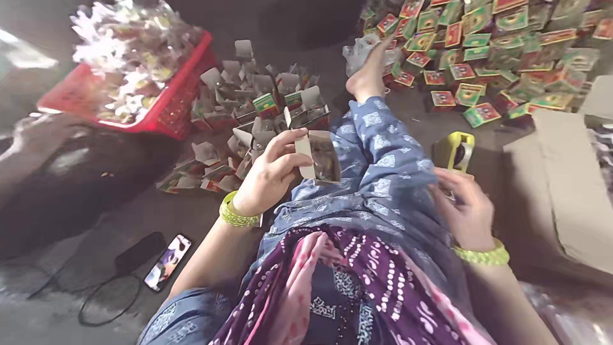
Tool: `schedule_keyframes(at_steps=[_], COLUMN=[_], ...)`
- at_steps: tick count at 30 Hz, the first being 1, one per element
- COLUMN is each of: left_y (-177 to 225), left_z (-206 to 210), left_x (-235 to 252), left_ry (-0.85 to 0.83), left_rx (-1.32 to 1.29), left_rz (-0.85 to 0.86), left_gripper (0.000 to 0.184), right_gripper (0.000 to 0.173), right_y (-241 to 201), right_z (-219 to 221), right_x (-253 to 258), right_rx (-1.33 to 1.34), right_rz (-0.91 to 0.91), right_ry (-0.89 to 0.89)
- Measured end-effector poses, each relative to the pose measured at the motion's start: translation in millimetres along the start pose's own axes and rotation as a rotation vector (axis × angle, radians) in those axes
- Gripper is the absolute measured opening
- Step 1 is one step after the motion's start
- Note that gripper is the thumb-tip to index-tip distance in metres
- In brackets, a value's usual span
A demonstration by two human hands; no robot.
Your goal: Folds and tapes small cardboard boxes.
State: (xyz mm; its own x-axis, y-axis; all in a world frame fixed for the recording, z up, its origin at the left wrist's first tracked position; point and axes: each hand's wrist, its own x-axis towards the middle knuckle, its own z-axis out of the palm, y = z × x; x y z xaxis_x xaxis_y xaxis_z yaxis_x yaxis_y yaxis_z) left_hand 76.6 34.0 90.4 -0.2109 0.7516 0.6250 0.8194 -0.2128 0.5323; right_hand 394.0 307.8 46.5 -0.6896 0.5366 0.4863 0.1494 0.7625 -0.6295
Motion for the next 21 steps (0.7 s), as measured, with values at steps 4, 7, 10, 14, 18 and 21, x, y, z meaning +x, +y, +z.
schedule_keyframes(at_steps=[4,7,10,14,18,21], left_y=[12,16,15,8,-10,-12], left_z=[51,94,129,163,192,204], left_x=[39,54,51,31,12,8], left_ry=[-0.015,-0.148,-0.173,-0.2,-0.369,-0.328], left_rx=[-0.536,-0.816,-0.994,-1.089,-1.041,-0.85], left_rz=[0.036,-0.036,-0.157,-0.492,-0.377,-0.244], left_gripper=[0.016,0.013,0.015,0.053,0.087,0.066], right_gripper=[0.074,0.08,0.066,0.059,0.058,0.054], right_y=[-30,-33,-27,-18,-15,-7], right_z=[23,20,20,33,47,42], right_x=[34,40,24,-8,-24,-25], right_rx=[0.818,1.002,1.058,0.913,0.668,0.554], right_rz=[0.173,0.231,0.237,0.272,0.247,0.18], right_ry=[-0.341,-0.633,-0.649,-0.27,-0.114,-0.209])
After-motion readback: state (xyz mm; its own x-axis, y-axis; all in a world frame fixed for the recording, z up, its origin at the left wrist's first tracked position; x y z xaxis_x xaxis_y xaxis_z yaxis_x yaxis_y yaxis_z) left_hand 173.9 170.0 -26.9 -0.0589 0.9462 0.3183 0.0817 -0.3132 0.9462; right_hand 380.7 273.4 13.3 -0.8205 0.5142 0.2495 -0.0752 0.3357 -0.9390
